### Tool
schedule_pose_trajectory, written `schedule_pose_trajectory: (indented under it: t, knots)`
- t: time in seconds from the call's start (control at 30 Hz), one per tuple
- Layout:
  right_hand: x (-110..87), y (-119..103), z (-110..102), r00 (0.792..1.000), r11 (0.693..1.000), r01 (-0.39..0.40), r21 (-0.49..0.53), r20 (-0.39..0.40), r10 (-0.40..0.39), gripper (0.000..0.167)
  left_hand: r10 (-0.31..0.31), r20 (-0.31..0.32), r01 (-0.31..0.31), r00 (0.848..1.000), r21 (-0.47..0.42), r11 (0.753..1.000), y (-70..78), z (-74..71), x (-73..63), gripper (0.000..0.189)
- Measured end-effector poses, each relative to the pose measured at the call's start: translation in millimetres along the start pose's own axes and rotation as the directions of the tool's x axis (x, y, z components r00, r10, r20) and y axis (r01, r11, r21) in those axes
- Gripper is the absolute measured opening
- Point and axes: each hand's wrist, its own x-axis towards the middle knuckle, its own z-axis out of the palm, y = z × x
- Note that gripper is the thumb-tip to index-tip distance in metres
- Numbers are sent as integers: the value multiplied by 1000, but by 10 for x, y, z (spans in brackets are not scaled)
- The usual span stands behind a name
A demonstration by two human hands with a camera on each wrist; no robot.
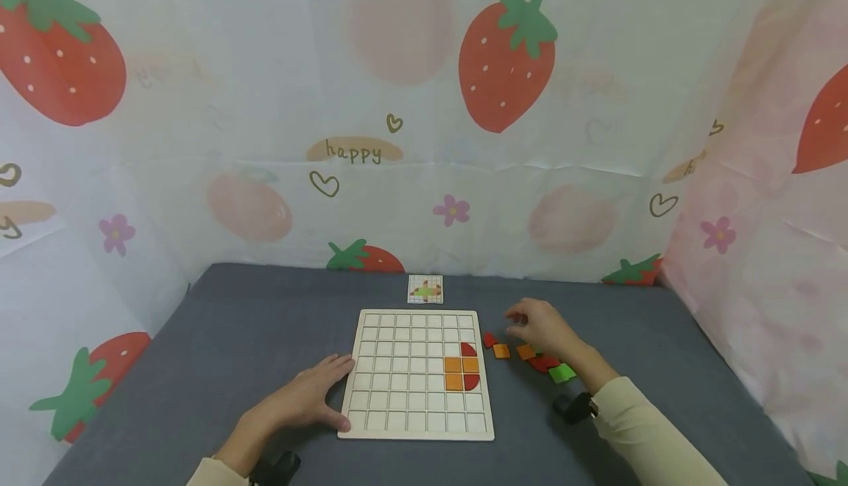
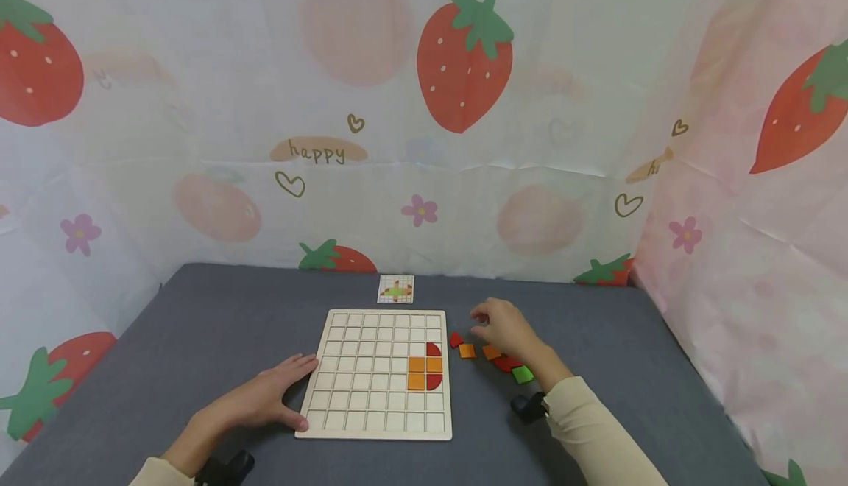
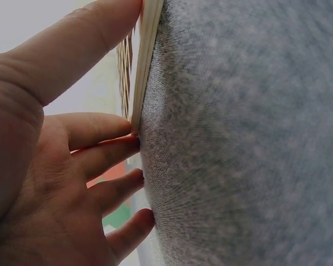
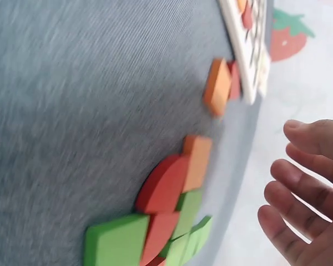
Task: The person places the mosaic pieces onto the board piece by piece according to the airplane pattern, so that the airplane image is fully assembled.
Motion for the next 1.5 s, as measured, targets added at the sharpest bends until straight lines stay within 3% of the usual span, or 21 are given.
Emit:
schedule_pose_trajectory:
  t: [0.47, 0.9, 1.23, 1.5]
  knots:
    - [92, 312, -45, 995, 995, -102, -13, -7, 102, 26, -3, 2, 3, 1000, 8, 1000, 5, -3, 10, 100]
    - [132, 425, -61, 971, 971, -239, 20, -26, 239, 31, -18, 17, 18, 1000, 0, 1000, -3, -14, 15, 101]
    - [178, 493, -11, 956, 955, -292, -57, -7, 292, 32, 5, 11, -5, 1000, -11, 1000, -21, -5, 5, 101]
    - [211, 490, 21, 943, 940, -331, -84, 3, 332, 24, 7, 15, -6, 1000, -12, 1000, -42, -5, 8, 102]
